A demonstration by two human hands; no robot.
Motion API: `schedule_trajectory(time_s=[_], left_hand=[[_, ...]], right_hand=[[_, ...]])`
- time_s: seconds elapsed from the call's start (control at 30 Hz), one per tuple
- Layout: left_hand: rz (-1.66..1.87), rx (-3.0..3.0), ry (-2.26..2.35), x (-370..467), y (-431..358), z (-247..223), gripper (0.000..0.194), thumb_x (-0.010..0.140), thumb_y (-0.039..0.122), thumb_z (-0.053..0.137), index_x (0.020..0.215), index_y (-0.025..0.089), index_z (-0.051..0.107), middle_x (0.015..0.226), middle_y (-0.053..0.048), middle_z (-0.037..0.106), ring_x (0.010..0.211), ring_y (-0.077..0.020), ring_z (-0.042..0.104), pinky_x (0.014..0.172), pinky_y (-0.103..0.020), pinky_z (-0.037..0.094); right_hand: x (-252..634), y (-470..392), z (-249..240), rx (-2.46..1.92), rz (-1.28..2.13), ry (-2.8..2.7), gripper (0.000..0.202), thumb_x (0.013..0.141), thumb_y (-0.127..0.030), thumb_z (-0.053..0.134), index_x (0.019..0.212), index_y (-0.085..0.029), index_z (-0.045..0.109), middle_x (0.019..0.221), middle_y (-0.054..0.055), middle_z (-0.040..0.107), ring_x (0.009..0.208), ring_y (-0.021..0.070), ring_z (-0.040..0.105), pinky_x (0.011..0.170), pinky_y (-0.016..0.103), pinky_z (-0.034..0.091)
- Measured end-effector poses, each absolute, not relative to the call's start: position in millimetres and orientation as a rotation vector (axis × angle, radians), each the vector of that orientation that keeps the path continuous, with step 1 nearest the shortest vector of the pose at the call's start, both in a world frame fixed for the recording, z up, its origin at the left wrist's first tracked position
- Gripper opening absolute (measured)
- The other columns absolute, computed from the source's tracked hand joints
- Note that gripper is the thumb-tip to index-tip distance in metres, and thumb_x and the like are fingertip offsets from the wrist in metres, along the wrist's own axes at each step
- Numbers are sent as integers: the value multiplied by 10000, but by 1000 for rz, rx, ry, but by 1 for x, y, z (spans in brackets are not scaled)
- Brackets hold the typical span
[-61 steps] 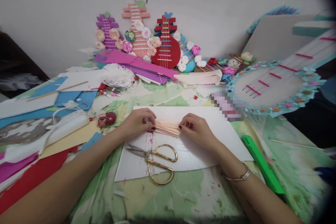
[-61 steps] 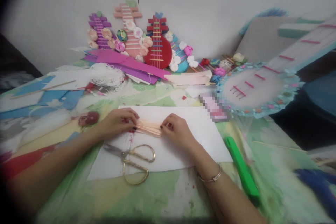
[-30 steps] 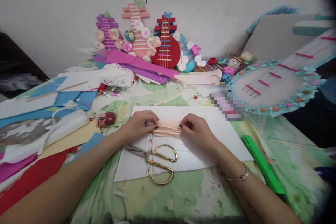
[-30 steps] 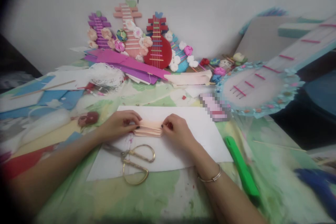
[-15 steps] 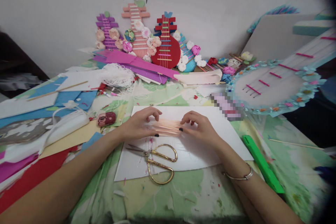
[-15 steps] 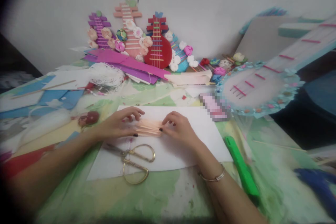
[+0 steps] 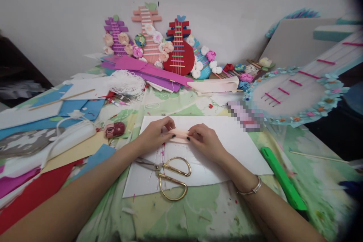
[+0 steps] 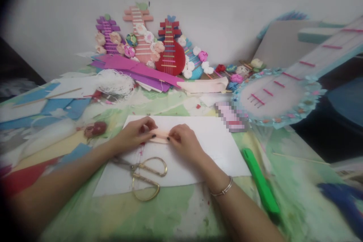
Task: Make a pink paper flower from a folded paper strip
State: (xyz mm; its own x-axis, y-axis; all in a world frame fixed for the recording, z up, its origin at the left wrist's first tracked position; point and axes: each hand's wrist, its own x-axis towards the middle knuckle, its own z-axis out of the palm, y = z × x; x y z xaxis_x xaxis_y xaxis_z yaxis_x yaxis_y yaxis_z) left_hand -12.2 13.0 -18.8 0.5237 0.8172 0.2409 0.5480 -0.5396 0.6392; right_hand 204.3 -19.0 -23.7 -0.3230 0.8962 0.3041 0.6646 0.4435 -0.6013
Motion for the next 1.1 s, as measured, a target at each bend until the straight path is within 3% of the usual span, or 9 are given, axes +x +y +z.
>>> schedule_trajectory(time_s=[0.13,0.33,0.57,0.83,1.0,1.1], left_hand=[[718,2317,1092,-9,15,-19,194,814,300,498,947,176,565,888,-38,617,800,-154,560,752,-281,433],[544,2523,884,-10,12,-15,594,630,359,703,1171,193,519,1170,-109,512,1100,-262,438,948,-391,358],[671,2525,916,-10,17,-22,355,741,195,544,1096,184,553,1044,-82,591,997,-217,501,887,-350,392],[629,2477,1013,-1,20,-26,200,758,267,542,925,194,625,913,-60,589,889,-203,522,817,-339,399],[594,2404,1116,4,16,-19,111,731,226,529,787,171,607,792,-33,603,778,-181,516,739,-315,395],[609,2340,1173,5,12,-15,62,713,209,525,708,165,569,730,-16,574,722,-165,505,661,-285,391]], right_hand=[[205,-16,-26,-1372,466,-2039,49,757,-162,568,783,-186,602,724,12,583,687,127,487,634,259,382],[206,-13,-28,-1378,549,-2007,93,732,-116,548,751,-177,615,731,12,607,647,111,497,618,246,386],[208,-10,-30,-1394,611,-1963,101,715,-102,554,727,-175,624,695,-1,605,607,98,487,590,231,380],[207,-12,-31,-1327,618,-2035,79,729,-125,571,744,-182,623,712,-1,600,643,105,496,607,234,374],[205,-15,-28,-1289,572,-2075,104,757,-128,543,775,-195,621,744,6,606,681,115,506,630,245,383],[204,-19,-25,-1254,615,-2053,114,813,-226,517,884,-201,602,845,25,624,744,129,533,668,264,411]])
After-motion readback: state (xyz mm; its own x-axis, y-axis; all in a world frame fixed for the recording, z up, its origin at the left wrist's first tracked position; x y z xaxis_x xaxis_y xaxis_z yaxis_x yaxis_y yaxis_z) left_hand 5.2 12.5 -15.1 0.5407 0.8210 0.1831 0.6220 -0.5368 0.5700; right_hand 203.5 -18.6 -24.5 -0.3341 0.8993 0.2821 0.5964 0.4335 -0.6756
